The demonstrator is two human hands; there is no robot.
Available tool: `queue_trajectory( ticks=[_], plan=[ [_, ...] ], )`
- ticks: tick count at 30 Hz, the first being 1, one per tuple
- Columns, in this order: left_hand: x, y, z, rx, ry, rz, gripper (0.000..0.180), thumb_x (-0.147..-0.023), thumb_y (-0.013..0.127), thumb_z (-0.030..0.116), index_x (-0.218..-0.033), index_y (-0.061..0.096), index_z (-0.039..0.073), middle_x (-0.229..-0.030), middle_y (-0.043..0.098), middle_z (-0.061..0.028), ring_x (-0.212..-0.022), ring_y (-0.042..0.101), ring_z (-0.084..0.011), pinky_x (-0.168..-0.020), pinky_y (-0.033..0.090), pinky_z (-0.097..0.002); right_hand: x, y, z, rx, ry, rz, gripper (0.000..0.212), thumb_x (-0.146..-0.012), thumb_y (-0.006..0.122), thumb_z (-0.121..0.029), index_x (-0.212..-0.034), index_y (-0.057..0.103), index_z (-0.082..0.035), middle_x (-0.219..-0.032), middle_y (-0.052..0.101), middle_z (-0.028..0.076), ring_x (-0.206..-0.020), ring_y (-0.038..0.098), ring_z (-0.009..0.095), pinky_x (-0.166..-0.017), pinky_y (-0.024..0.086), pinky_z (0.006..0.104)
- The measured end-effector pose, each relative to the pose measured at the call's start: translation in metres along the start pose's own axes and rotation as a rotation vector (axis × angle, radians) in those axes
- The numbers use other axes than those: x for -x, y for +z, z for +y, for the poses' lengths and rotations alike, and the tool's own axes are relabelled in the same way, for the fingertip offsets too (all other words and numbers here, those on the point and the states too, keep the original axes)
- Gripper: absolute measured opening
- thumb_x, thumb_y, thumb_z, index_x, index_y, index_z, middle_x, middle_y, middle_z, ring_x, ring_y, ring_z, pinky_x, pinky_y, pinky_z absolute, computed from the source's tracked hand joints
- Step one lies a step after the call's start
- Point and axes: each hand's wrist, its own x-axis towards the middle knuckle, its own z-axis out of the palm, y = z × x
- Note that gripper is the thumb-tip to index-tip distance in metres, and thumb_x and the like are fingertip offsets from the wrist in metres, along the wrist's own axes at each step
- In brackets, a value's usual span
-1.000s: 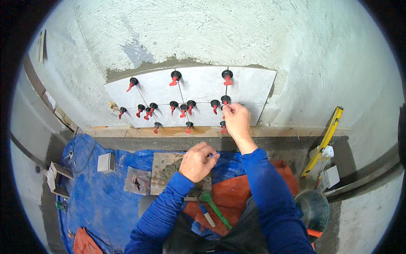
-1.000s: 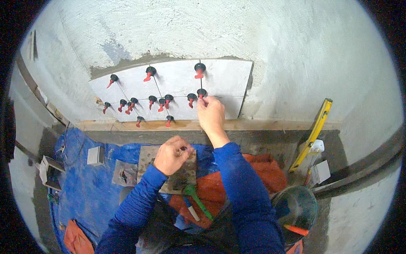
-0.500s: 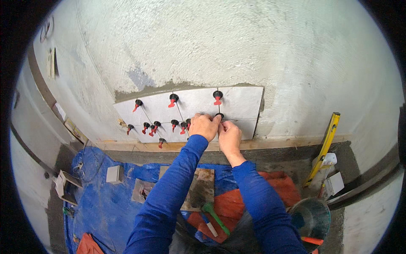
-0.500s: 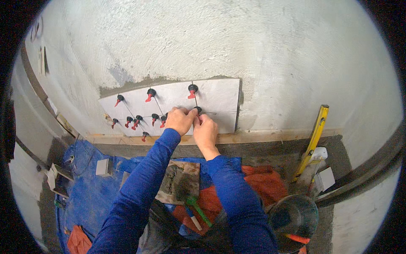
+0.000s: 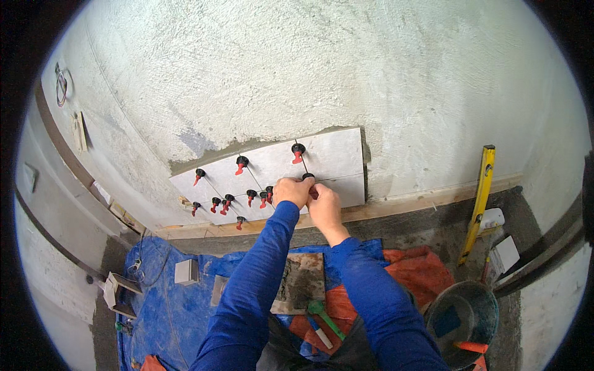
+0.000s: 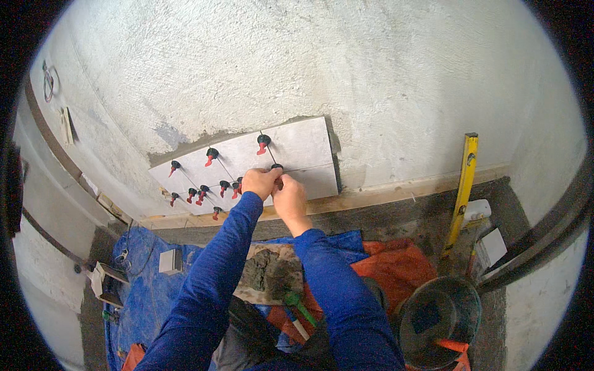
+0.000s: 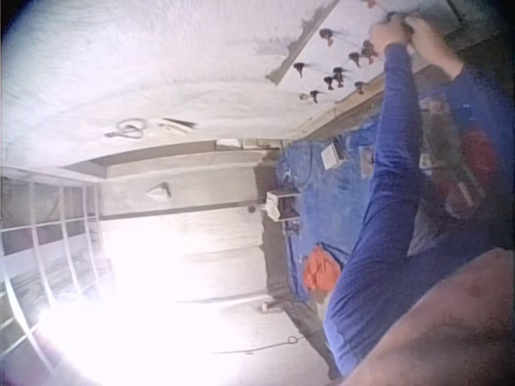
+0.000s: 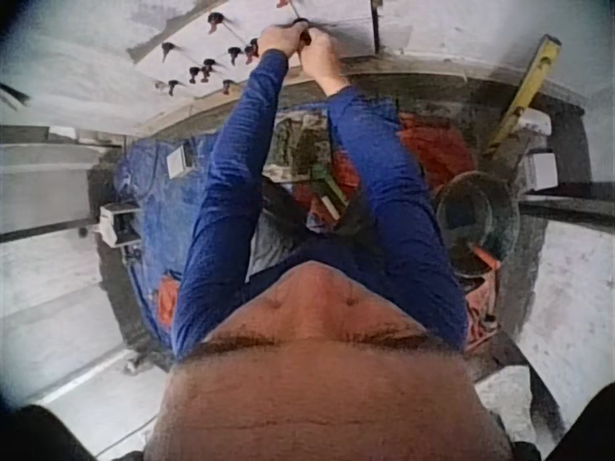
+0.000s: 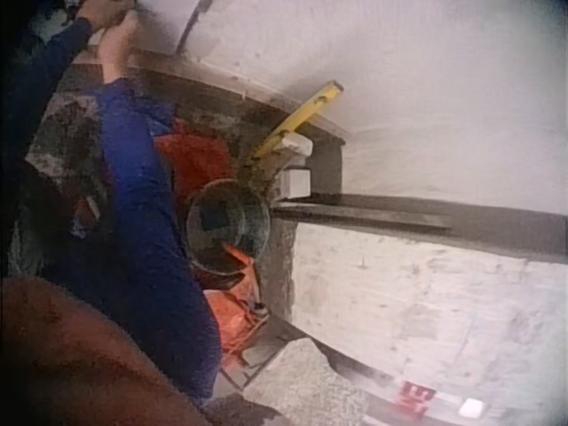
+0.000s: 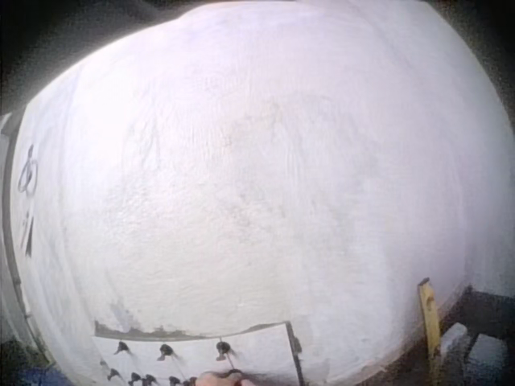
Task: The person installs white rectangular wall tiles using red leveling clips and a spirit level. They press tiles into place, adjust the clips, check alignment with the level, and apply cement with a trowel to the wall surface.
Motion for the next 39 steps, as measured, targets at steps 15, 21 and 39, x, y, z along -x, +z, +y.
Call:
queue_trajectory(
  ticks=[15, 21, 39],
  plan=[
    [0.007, -0.001, -0.001, 0.129, -0.018, 0.037, 0.05, -0.074, 0.079, 0.052, -0.098, 0.086, 0.009, -0.1, 0.08, -0.0189, -0.101, 0.076, -0.0352, -0.095, 0.057, -0.0437, -0.027, -0.041, 0.036, 0.243, -0.063, 0.521, 0.056, -0.082, 0.079, -0.007, -0.135, 0.061, 0.001, -0.111, 0.062, 0.015, -0.088, 0.062, 0.029, -0.085, 0.052, 0.0435],
    [0.008, -0.002, -0.005, 0.092, 0.035, 0.062, 0.048, -0.077, 0.078, 0.051, -0.097, 0.085, 0.008, -0.113, 0.075, -0.0234, -0.11, 0.07, -0.0402, -0.097, 0.054, -0.0499, -0.028, -0.044, 0.035, 0.197, -0.045, 0.531, 0.056, -0.081, 0.08, -0.007, -0.133, 0.063, 0.002, -0.105, 0.061, 0.015, -0.085, 0.06, 0.028, -0.085, 0.051, 0.0439],
    [0.021, 0.005, -0.033, 0.226, 0.317, 0.467, 0.078, -0.087, 0.066, 0.016, -0.152, 0.037, -0.018, -0.162, 0.024, -0.0448, -0.155, 0.024, -0.0527, -0.129, 0.021, -0.0506, -0.031, -0.046, 0.044, 0.131, -0.034, 0.496, 0.058, -0.076, 0.076, -0.002, -0.132, 0.06, 0.002, -0.106, 0.057, 0.014, -0.091, 0.058, 0.029, -0.087, 0.05, 0.0442]
  ],
)
